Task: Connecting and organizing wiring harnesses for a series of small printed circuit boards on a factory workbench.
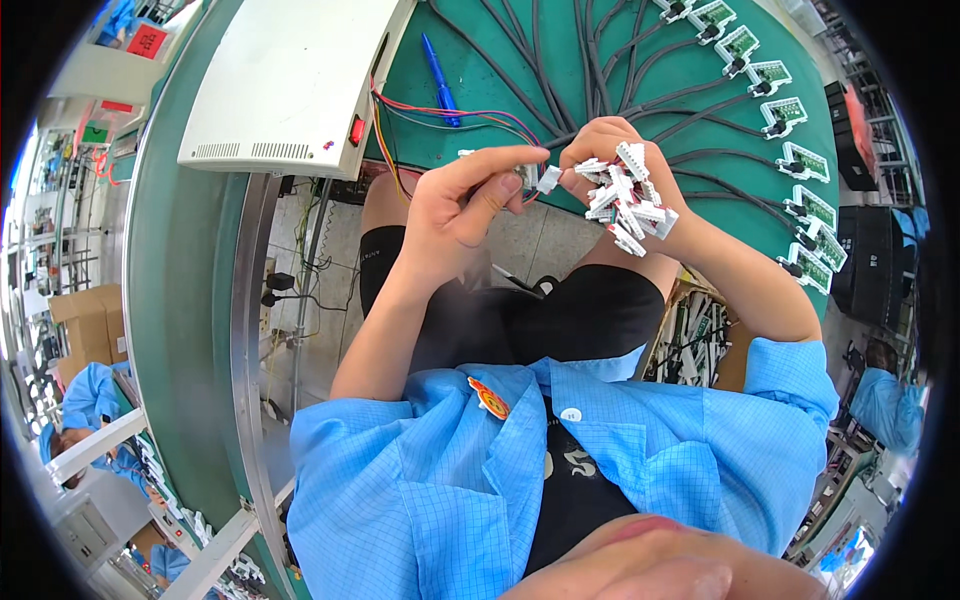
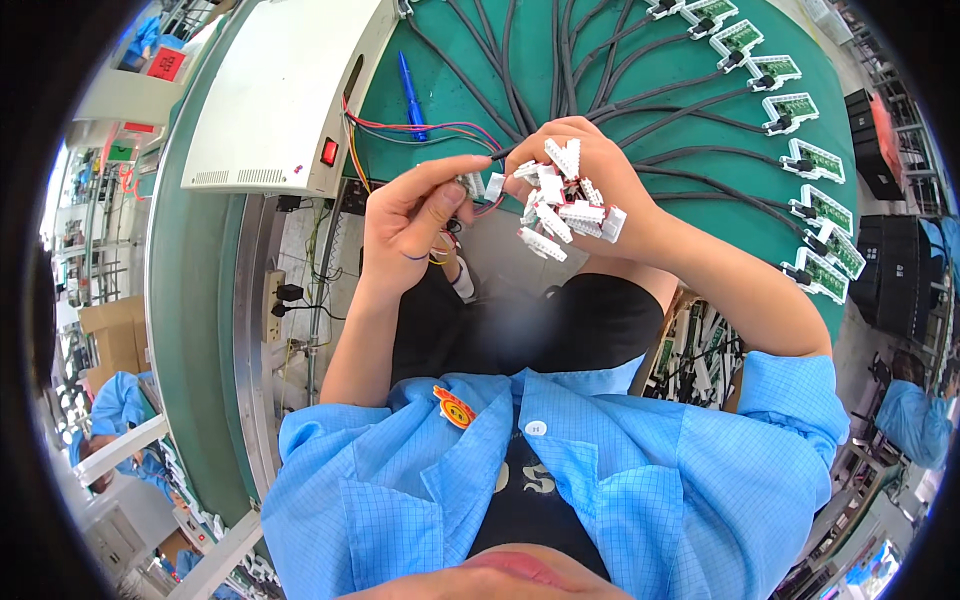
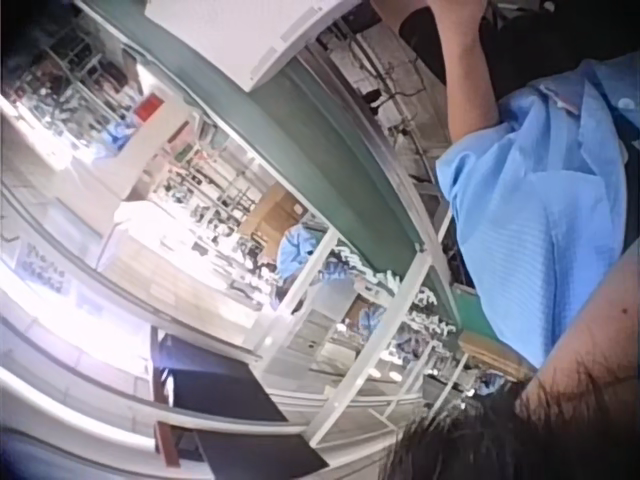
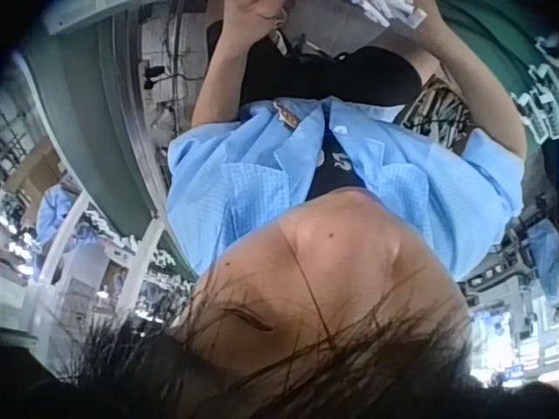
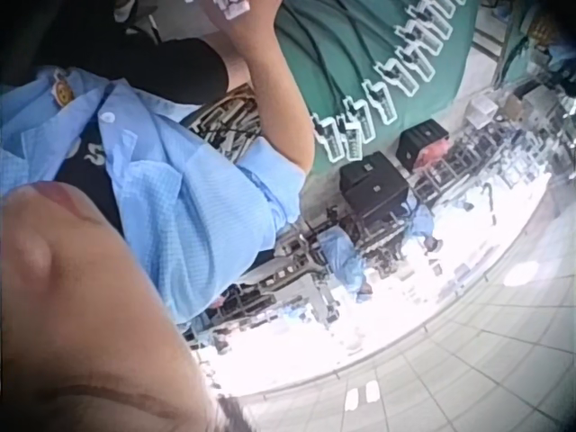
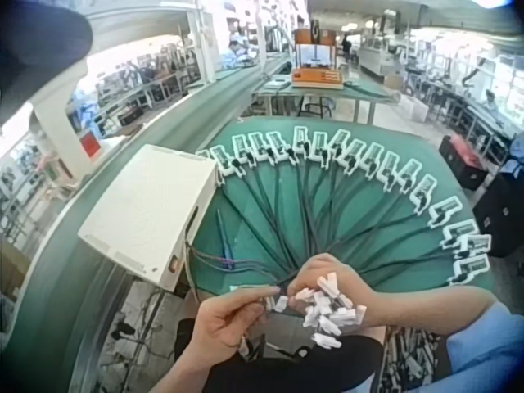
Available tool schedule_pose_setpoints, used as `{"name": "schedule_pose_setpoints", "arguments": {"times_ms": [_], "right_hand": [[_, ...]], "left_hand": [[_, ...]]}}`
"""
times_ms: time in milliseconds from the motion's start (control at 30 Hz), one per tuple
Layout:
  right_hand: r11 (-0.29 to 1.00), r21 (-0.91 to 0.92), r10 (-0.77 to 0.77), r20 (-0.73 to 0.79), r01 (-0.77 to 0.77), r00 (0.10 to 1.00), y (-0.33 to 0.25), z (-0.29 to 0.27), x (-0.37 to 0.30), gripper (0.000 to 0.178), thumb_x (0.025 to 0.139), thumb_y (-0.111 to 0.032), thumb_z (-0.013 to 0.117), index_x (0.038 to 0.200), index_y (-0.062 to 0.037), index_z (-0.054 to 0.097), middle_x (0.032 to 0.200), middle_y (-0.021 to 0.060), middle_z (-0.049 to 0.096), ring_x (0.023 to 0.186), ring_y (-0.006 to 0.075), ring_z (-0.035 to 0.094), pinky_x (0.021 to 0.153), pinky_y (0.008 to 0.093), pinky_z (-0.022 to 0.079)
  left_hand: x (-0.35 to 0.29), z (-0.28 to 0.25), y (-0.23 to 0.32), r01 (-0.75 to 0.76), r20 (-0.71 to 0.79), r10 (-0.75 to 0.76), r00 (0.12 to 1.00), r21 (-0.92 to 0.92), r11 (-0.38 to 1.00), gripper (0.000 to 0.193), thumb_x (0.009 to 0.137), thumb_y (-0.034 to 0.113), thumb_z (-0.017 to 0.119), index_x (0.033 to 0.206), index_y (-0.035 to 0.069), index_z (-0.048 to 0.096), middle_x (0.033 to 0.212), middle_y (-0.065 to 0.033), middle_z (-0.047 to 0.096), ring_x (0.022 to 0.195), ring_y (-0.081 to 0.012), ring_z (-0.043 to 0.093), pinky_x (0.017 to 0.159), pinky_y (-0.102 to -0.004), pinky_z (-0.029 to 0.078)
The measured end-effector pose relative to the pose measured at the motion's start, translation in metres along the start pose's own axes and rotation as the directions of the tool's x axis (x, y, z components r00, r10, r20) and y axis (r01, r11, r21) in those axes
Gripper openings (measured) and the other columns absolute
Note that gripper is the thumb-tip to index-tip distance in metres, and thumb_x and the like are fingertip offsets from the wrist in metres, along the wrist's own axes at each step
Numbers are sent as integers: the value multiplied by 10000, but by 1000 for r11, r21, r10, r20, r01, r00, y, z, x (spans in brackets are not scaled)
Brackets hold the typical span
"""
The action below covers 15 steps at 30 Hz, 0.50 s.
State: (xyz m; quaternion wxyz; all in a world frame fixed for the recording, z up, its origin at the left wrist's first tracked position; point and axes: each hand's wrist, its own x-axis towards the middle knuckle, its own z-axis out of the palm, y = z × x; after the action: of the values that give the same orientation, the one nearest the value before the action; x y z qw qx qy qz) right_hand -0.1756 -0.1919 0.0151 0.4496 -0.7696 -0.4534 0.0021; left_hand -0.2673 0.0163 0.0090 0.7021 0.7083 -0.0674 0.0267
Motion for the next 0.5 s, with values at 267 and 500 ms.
{"name": "schedule_pose_setpoints", "arguments": {"times_ms": [267, 500], "right_hand": [[1000, -17, -5, -11, 5, 1000, 1, 3, -5, 145, 753, -143, 742, 874, -113, 667, 900, 1, 690, 919, 233, 631, 935, 375, 439], [998, 65, 17, -35, -15, 999, 14, 12, -9, 181, 752, -162, 731, 915, -129, 662, 917, 6, 668, 940, 231, 610, 947, 378, 431]], "left_hand": [[2, 4, 2, -23, 68, 11, 998, 177, 984, 317, 913, -35, 564, 1207, 19, 669, 801, -60, 656, 746, -105, 603, 694, -247, 491], [0, 11, -6, 5, 30, -9, 999, 145, 989, 350, 877, -70, 549, 1211, -6, 633, 819, -77, 685, 778, -98, 641, 713, -242, 500]]}}
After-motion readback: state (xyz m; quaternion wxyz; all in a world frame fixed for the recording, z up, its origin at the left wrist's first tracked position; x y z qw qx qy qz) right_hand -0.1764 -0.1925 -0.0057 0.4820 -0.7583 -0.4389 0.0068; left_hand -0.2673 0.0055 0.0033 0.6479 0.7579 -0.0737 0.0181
